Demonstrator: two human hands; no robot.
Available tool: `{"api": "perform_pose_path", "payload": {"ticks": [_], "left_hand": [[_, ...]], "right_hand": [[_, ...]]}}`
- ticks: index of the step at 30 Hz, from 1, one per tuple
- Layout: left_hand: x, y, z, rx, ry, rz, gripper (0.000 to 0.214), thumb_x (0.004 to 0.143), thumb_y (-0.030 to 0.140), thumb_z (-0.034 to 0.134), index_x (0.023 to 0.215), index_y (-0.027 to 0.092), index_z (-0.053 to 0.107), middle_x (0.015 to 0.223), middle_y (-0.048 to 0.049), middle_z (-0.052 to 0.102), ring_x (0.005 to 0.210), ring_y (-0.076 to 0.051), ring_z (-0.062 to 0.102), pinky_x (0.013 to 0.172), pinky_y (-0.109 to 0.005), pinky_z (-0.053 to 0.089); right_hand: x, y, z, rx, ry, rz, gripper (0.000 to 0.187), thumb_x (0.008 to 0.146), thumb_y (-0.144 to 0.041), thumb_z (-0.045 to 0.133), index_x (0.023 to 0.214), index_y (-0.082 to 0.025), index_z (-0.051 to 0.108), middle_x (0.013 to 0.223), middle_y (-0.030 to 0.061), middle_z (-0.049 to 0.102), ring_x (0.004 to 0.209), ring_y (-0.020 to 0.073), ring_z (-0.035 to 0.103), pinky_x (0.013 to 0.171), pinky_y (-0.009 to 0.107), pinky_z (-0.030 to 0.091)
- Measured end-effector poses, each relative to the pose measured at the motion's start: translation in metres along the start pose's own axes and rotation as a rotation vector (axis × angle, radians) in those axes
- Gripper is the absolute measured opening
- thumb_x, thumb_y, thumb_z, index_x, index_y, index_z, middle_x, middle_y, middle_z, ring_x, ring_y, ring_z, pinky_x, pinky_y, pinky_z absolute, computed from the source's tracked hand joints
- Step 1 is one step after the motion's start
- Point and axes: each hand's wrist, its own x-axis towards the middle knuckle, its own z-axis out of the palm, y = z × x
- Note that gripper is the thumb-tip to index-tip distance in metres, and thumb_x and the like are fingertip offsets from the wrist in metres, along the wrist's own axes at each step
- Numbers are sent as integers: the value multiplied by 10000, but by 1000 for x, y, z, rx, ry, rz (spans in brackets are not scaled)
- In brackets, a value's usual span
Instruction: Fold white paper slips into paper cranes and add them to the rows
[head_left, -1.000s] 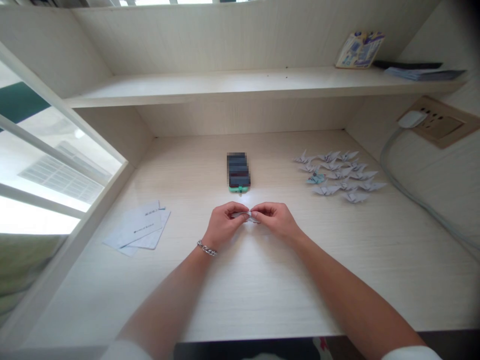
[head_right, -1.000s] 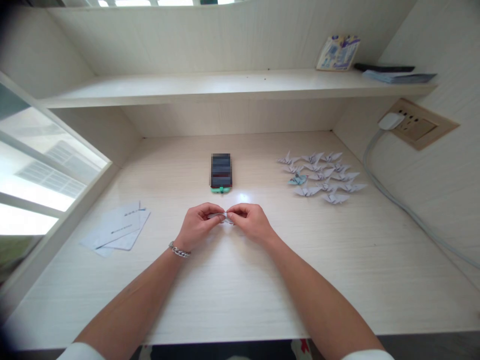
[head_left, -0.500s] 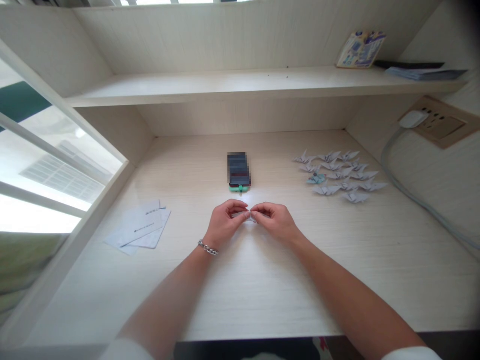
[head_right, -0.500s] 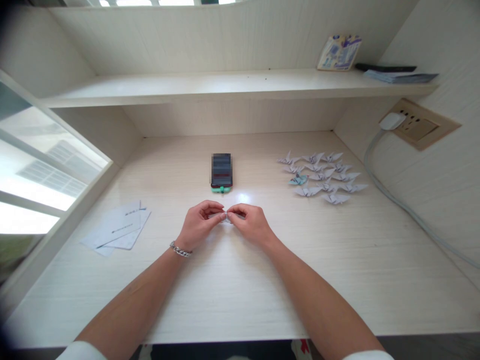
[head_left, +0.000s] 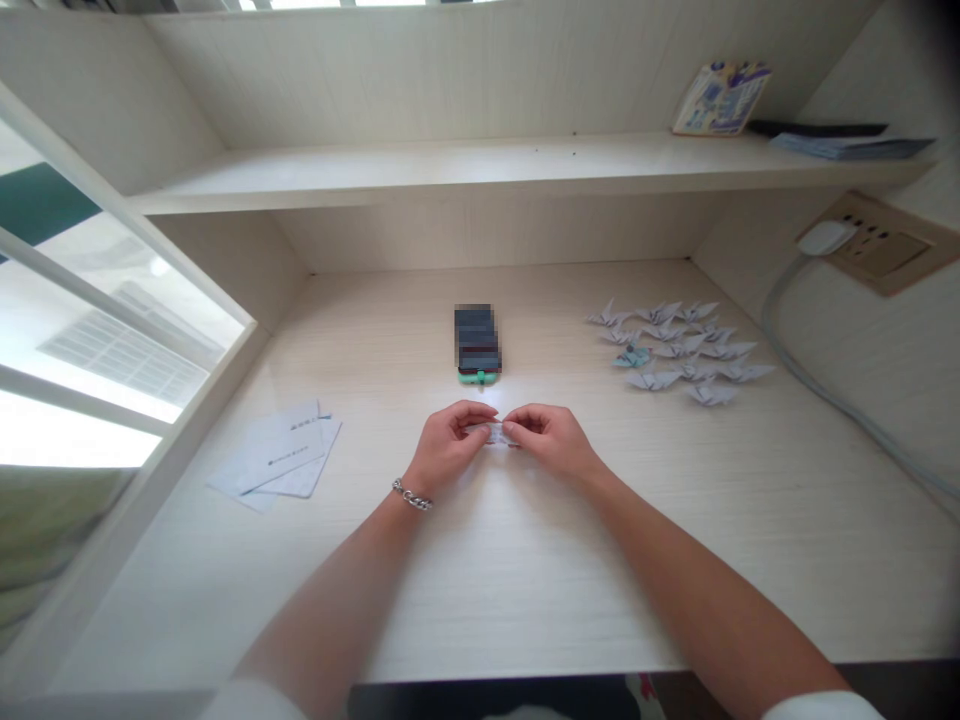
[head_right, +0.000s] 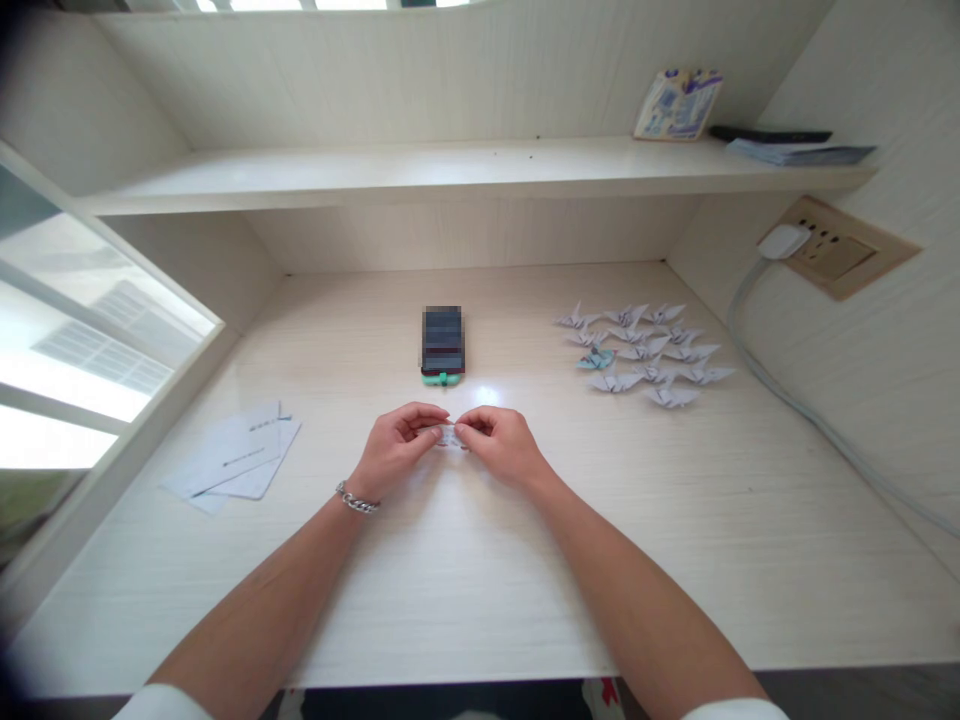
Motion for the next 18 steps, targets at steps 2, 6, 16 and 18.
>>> {"api": "perform_pose_path", "payload": {"ticks": [2,6,16,18], "left_hand": [[0,0,0,15,12,3,212,724,156,577,931,130,608,920,-97,666,871,-182,635,757,-291,520],[1,0,0,31,15,-1,184,752,195,557,917,136,612,888,-87,669,828,-172,639,736,-288,520],[1,1,2,43,124,27,190,695,274,650,826,147,597,835,-64,641,820,-168,618,718,-283,509],[1,2,2,47,143,40,184,700,270,645,826,149,586,836,-61,631,824,-167,614,704,-275,506]], "right_hand": [[0,0,0,10,-2,1,155,746,-282,564,775,-168,665,706,36,664,658,171,609,612,271,472],[-1,0,0,3,-4,-2,165,751,-297,565,776,-172,670,707,36,668,658,173,613,616,273,474],[0,-2,-1,59,-16,16,192,734,-329,602,816,-172,674,758,46,681,679,177,620,637,280,486],[0,-2,-2,64,-18,23,189,736,-332,599,801,-170,671,732,40,673,658,170,617,623,275,485]]}}
